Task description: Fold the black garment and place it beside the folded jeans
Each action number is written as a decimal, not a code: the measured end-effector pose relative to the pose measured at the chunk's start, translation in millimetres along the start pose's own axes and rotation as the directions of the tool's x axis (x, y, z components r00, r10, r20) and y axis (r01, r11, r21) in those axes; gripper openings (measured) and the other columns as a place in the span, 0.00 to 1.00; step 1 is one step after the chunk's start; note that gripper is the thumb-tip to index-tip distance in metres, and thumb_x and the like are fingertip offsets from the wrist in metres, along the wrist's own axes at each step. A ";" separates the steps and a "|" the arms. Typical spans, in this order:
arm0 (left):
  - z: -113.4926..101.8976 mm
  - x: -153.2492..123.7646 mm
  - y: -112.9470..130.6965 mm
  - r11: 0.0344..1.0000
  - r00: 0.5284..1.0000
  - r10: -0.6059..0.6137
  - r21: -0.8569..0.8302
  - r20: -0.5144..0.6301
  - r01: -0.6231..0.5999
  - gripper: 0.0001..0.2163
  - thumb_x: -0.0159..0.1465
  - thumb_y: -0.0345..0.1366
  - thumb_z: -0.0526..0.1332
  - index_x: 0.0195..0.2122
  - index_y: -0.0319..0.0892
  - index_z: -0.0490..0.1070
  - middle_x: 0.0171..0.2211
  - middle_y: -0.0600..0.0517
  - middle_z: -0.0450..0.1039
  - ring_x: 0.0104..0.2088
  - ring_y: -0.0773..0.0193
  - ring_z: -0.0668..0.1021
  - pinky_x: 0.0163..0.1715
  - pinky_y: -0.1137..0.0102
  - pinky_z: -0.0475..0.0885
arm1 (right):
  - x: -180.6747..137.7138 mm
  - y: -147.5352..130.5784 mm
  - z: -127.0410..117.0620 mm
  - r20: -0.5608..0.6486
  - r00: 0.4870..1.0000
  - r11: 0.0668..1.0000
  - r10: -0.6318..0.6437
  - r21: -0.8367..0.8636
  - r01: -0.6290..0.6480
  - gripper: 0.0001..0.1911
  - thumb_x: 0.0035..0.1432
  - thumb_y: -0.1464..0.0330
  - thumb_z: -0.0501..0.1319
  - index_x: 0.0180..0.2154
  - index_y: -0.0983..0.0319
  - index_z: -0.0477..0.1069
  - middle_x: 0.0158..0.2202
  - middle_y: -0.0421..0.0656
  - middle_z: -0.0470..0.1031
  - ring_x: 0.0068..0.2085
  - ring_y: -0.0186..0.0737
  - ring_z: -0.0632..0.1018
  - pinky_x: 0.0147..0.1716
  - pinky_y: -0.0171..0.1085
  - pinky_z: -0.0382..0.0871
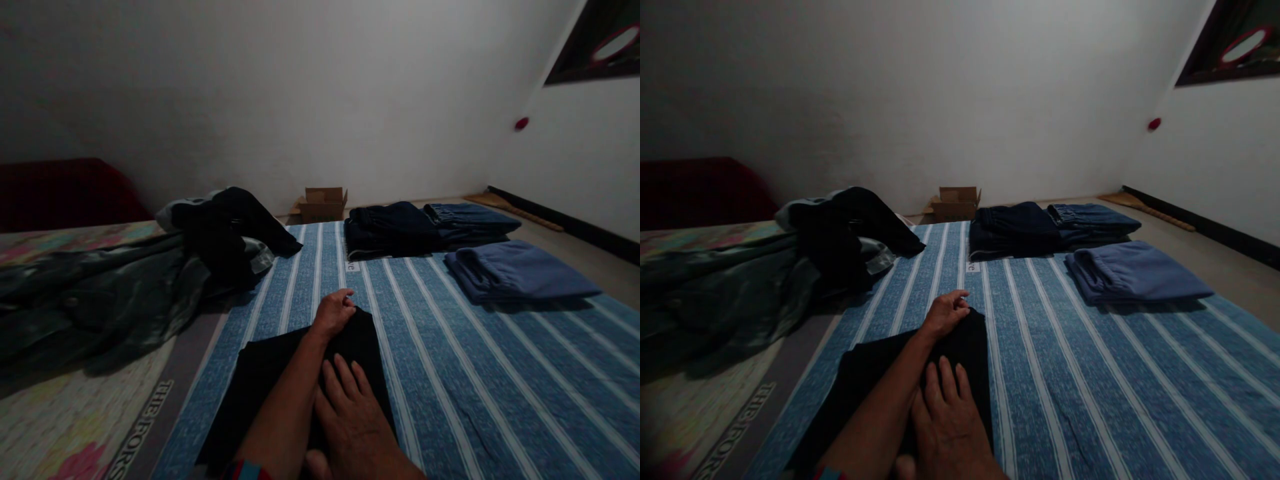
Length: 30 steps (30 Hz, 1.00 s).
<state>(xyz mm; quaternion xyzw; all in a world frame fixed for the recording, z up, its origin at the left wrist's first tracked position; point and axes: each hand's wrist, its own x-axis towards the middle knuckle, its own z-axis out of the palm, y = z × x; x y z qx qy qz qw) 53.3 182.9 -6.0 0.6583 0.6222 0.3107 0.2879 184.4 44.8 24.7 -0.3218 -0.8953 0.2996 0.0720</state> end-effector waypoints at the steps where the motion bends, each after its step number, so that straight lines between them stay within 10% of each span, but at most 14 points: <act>1: 0.2 0.2 -0.5 1.000 1.000 0.002 0.008 0.000 -0.002 0.19 0.52 0.28 0.59 0.46 0.40 0.71 0.31 0.54 0.75 0.32 0.65 0.77 0.37 0.72 0.70 | -0.1 -0.4 -0.2 0.000 1.000 1.000 0.002 0.003 -0.002 0.38 0.59 0.50 0.51 0.65 0.61 0.46 0.66 0.51 0.39 0.65 0.58 0.40 0.61 0.57 0.35; 30: 2.1 2.5 0.0 0.981 0.998 0.050 0.188 -0.043 -0.041 0.14 0.56 0.32 0.61 0.44 0.41 0.72 0.31 0.53 0.75 0.33 0.63 0.77 0.37 0.71 0.68 | -1.2 -5.5 -7.4 0.012 1.000 1.000 0.007 0.027 -0.007 0.39 0.58 0.52 0.52 0.64 0.63 0.46 0.66 0.53 0.40 0.65 0.58 0.40 0.61 0.56 0.35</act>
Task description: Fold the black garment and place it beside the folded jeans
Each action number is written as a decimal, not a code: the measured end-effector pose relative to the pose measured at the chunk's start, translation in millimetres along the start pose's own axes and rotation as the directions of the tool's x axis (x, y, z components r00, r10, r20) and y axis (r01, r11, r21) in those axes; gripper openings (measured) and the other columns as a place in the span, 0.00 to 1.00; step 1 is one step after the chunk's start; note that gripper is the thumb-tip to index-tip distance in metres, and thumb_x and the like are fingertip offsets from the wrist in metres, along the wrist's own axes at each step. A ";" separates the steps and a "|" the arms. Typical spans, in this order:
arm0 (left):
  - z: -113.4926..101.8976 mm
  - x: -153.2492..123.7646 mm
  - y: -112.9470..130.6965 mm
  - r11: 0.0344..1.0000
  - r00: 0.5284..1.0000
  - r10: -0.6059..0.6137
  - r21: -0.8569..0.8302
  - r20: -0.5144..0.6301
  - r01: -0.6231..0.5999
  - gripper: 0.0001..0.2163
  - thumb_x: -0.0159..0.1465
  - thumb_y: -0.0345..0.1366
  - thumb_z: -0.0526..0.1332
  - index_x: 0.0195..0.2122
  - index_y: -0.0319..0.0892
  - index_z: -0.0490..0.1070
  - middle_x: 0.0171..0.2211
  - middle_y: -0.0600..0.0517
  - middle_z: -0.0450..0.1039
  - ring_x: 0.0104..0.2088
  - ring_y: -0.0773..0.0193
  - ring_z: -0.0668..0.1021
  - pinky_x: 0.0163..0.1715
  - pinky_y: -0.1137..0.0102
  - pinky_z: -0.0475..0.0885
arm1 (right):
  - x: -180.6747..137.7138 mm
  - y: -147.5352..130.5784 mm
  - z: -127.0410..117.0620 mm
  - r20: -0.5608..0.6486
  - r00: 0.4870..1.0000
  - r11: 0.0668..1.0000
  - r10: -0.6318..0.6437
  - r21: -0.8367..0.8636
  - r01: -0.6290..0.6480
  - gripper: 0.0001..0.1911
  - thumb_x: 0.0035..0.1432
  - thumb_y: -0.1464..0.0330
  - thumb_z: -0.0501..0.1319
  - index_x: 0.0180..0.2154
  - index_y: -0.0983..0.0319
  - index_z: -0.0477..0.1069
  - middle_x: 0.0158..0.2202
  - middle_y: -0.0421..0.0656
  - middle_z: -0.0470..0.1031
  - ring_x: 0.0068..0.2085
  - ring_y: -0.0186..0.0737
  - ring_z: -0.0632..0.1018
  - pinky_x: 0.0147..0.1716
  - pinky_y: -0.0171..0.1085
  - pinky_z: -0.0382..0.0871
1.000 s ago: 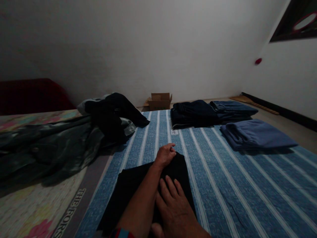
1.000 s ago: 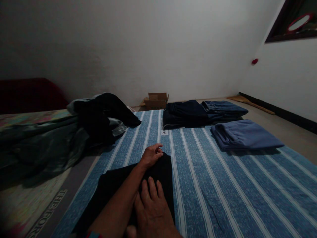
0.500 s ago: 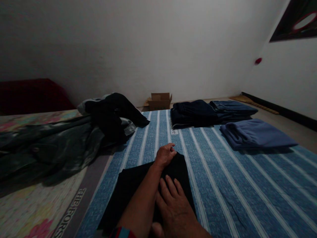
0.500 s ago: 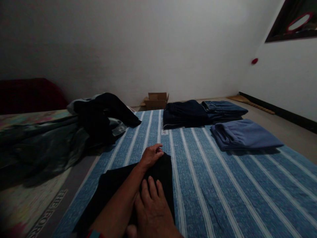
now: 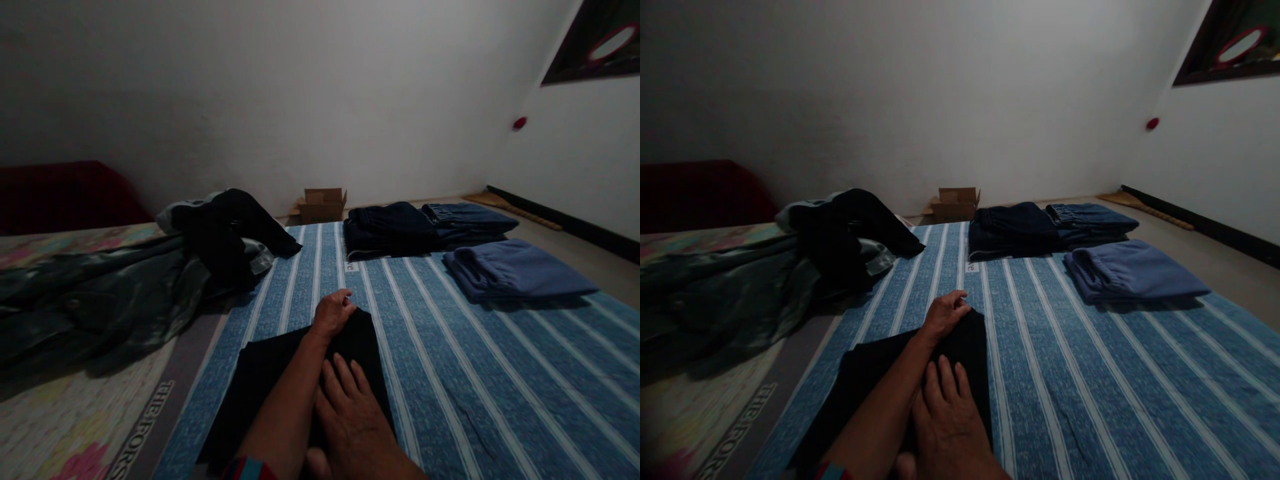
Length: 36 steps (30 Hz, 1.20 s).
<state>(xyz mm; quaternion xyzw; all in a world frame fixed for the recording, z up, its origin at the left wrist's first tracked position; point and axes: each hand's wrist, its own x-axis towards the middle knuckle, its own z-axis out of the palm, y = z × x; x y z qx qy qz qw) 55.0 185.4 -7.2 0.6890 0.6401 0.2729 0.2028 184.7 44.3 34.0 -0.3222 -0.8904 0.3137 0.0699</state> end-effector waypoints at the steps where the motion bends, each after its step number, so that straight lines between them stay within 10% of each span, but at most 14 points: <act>1: 0.1 0.2 -0.5 1.000 1.000 0.002 0.006 0.000 -0.002 0.14 0.56 0.32 0.61 0.44 0.41 0.72 0.31 0.53 0.75 0.33 0.63 0.77 0.37 0.71 0.68 | 0.2 0.0 -0.4 -0.003 1.000 1.000 0.002 0.002 -0.002 0.39 0.58 0.52 0.52 0.64 0.63 0.46 0.66 0.53 0.40 0.65 0.58 0.40 0.61 0.56 0.35; 18: -15.3 -4.3 21.8 0.957 0.999 0.044 0.289 -0.009 -0.039 0.11 0.60 0.30 0.56 0.44 0.41 0.71 0.38 0.49 0.75 0.40 0.62 0.76 0.42 0.68 0.68 | -3.2 0.7 4.1 -0.101 0.995 0.999 -0.021 0.041 0.025 0.39 0.57 0.52 0.55 0.64 0.62 0.48 0.66 0.54 0.42 0.65 0.57 0.41 0.62 0.55 0.34; 27: -9.8 -48.1 57.6 0.861 0.926 0.235 0.379 0.296 -0.339 0.07 0.59 0.28 0.56 0.35 0.42 0.72 0.35 0.50 0.73 0.39 0.61 0.74 0.40 0.69 0.69 | -3.4 3.0 10.6 -0.180 0.977 0.993 -0.116 0.016 0.120 0.34 0.60 0.52 0.51 0.64 0.54 0.45 0.65 0.43 0.50 0.65 0.54 0.44 0.61 0.58 0.32; 36: -4.2 -52.4 49.3 0.836 0.916 0.238 0.412 0.323 -0.362 0.08 0.58 0.27 0.55 0.37 0.42 0.71 0.37 0.49 0.71 0.39 0.61 0.74 0.40 0.68 0.70 | -4.5 5.4 16.8 -0.269 0.953 0.990 -0.136 -0.019 0.136 0.33 0.60 0.56 0.53 0.64 0.52 0.47 0.65 0.41 0.49 0.65 0.54 0.46 0.61 0.58 0.35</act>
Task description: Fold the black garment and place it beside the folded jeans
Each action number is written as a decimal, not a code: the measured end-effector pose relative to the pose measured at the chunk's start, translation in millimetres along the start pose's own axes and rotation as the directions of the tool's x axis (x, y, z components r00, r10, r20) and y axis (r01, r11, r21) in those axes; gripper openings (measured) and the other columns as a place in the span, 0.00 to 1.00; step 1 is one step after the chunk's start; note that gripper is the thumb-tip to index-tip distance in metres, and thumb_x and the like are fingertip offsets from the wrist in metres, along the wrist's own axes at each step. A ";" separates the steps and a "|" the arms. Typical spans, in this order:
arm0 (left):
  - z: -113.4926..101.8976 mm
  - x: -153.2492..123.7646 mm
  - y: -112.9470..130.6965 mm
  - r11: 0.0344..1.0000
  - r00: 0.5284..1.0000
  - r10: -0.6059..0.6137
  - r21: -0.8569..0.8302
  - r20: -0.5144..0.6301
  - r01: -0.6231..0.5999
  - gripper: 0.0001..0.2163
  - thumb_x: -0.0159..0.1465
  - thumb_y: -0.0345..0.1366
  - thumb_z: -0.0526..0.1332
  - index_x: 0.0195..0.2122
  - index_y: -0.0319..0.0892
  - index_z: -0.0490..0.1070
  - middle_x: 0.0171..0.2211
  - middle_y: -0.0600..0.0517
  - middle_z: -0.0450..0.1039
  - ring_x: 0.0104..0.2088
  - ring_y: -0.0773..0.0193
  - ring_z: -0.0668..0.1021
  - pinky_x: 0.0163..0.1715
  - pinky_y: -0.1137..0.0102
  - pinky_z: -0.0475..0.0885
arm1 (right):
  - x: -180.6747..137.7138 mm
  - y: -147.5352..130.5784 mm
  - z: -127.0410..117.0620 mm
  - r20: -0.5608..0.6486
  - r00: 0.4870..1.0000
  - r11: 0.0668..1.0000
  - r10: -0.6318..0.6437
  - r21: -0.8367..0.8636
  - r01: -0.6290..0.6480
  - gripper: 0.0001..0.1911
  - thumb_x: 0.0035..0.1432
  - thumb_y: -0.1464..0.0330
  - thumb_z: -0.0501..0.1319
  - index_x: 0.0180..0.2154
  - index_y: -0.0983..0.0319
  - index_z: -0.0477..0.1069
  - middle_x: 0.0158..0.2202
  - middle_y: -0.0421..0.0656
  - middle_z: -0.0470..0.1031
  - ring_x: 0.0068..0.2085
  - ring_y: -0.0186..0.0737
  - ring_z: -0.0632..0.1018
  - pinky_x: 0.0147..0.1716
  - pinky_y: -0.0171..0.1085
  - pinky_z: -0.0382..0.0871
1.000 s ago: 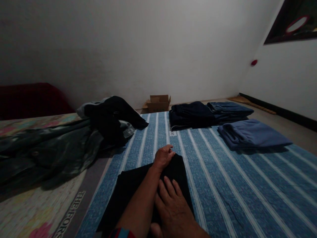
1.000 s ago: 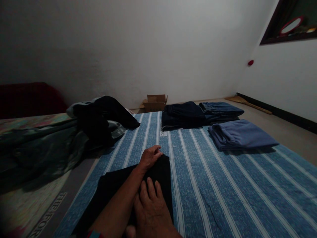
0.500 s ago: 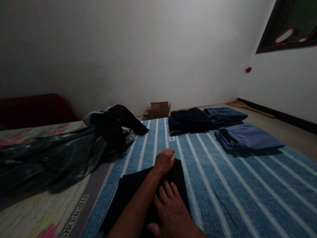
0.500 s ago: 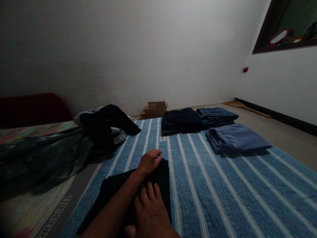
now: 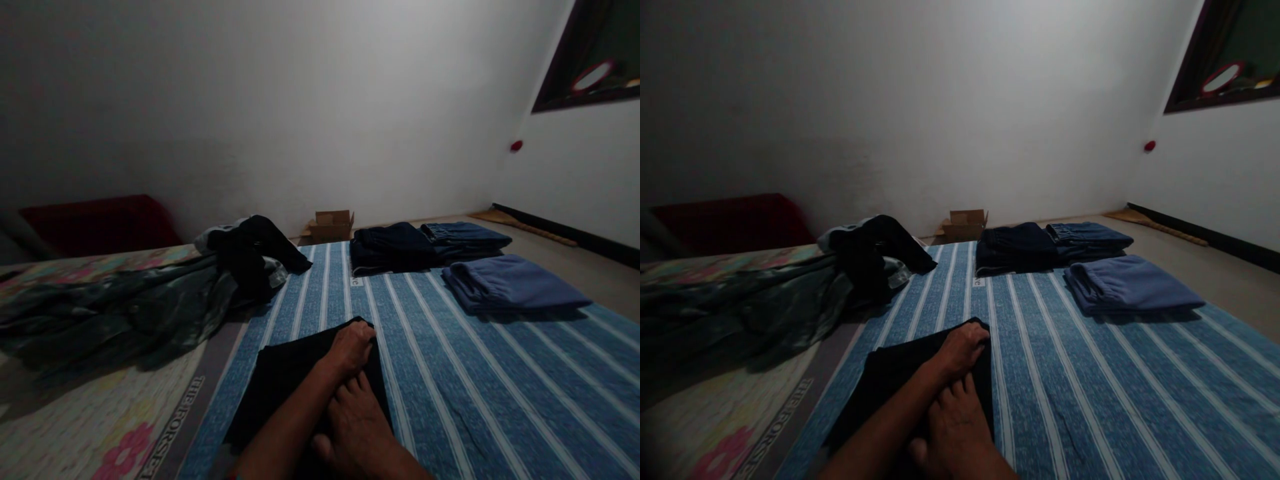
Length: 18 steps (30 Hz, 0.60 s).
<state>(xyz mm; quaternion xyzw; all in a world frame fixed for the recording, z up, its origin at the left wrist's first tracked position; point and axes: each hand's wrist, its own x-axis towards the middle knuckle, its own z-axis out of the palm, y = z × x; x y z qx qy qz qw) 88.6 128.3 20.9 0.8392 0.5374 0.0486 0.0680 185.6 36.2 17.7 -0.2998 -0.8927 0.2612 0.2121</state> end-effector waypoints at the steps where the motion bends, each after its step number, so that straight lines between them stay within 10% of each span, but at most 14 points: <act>1: 0.9 -0.3 0.0 1.000 1.000 0.000 0.001 0.000 0.000 0.09 0.58 0.27 0.55 0.37 0.42 0.71 0.37 0.49 0.71 0.40 0.60 0.74 0.40 0.68 0.70 | -0.2 0.3 0.8 -0.006 1.000 1.000 -0.006 -0.004 0.006 0.32 0.60 0.57 0.53 0.64 0.52 0.48 0.65 0.40 0.49 0.65 0.54 0.46 0.61 0.58 0.35; 11: -2.2 -13.9 5.8 0.998 0.998 -0.028 -0.050 -0.060 0.025 0.08 0.61 0.30 0.56 0.40 0.41 0.71 0.39 0.49 0.73 0.42 0.61 0.74 0.44 0.67 0.70 | -1.4 0.4 6.1 -0.030 0.999 1.000 -0.011 0.008 0.011 0.28 0.61 0.59 0.52 0.62 0.53 0.53 0.62 0.41 0.57 0.64 0.52 0.50 0.61 0.57 0.32; 18: -5.6 -70.2 -10.8 0.989 0.953 -0.137 -0.093 -0.270 0.116 0.11 0.62 0.31 0.54 0.45 0.39 0.69 0.47 0.46 0.73 0.49 0.59 0.73 0.50 0.64 0.68 | 0.1 2.1 6.1 0.053 0.998 0.997 0.042 -0.070 -0.038 0.40 0.57 0.51 0.55 0.65 0.56 0.43 0.66 0.46 0.44 0.65 0.56 0.43 0.61 0.56 0.36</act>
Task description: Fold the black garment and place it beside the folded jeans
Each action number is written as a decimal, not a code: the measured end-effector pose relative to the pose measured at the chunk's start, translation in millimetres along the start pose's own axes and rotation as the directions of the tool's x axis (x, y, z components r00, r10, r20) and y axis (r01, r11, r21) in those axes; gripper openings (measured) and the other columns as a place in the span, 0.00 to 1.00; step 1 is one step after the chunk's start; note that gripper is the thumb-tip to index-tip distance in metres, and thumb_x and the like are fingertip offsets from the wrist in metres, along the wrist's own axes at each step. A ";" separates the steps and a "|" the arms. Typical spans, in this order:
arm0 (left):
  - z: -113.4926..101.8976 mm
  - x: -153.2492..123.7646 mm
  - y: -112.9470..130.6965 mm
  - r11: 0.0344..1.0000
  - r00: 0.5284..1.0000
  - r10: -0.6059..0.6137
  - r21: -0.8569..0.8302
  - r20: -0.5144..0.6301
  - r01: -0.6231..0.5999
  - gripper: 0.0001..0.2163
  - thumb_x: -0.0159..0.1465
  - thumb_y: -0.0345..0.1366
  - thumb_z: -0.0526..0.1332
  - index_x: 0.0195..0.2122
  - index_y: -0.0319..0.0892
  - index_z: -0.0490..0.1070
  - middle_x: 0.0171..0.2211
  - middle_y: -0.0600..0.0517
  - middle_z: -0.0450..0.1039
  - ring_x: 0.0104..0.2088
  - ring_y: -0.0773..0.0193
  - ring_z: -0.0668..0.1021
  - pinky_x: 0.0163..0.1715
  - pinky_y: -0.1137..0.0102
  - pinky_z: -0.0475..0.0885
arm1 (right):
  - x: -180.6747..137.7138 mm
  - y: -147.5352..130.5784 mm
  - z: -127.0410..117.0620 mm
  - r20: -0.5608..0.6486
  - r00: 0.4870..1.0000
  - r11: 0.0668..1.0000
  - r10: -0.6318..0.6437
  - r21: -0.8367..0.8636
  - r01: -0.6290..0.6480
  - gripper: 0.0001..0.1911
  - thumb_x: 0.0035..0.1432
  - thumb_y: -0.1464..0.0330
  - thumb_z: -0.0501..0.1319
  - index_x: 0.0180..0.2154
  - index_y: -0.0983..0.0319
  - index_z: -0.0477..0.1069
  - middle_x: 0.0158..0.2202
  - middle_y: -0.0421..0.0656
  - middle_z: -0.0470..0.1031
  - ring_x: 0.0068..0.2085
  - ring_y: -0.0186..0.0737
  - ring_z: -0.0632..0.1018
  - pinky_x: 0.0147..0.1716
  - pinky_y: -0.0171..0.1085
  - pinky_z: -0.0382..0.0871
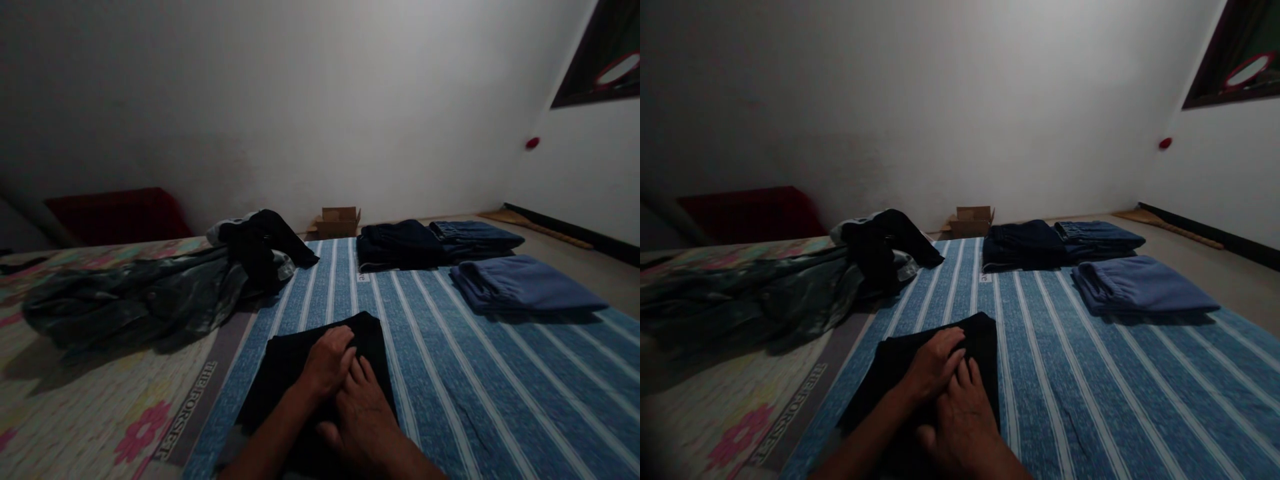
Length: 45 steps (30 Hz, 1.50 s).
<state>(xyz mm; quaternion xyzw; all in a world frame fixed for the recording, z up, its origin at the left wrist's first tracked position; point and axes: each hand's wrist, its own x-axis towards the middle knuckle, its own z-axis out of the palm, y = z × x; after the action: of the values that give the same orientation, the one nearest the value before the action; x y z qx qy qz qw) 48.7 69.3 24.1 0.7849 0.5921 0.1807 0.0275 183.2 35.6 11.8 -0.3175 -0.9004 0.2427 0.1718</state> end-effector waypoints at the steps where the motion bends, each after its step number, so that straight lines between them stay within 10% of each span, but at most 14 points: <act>1: -0.3 -9.4 -7.1 0.999 0.999 -0.028 0.036 -0.025 0.029 0.12 0.62 0.31 0.53 0.46 0.38 0.69 0.49 0.44 0.72 0.51 0.58 0.72 0.52 0.63 0.67 | 0.3 0.7 1.1 0.022 1.000 1.000 0.013 -0.016 -0.013 0.41 0.57 0.50 0.55 0.65 0.58 0.43 0.66 0.47 0.44 0.65 0.57 0.43 0.61 0.56 0.36; 11: 2.6 -57.2 -31.4 0.922 0.980 -0.195 0.347 0.027 0.174 0.21 0.66 0.41 0.49 0.57 0.38 0.63 0.60 0.41 0.60 0.61 0.52 0.60 0.58 0.50 0.55 | -2.1 1.3 4.9 0.071 0.995 0.993 0.073 -0.097 -0.066 0.37 0.56 0.48 0.54 0.62 0.57 0.53 0.66 0.49 0.47 0.65 0.54 0.42 0.61 0.54 0.35; 45: 1.8 -56.7 -22.5 0.924 0.979 -0.204 0.328 -0.012 0.196 0.19 0.66 0.36 0.47 0.56 0.39 0.65 0.59 0.42 0.62 0.61 0.52 0.61 0.58 0.50 0.54 | -3.7 0.8 5.1 0.050 0.995 0.988 0.090 -0.132 -0.083 0.37 0.56 0.49 0.55 0.62 0.56 0.53 0.65 0.48 0.48 0.66 0.52 0.44 0.61 0.53 0.36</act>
<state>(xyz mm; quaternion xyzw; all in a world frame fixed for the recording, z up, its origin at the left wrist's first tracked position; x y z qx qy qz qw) 15.4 23.0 2.4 0.7159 0.6905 0.0673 -0.0784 183.9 32.1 6.6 -0.3598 -0.9041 0.1997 0.1152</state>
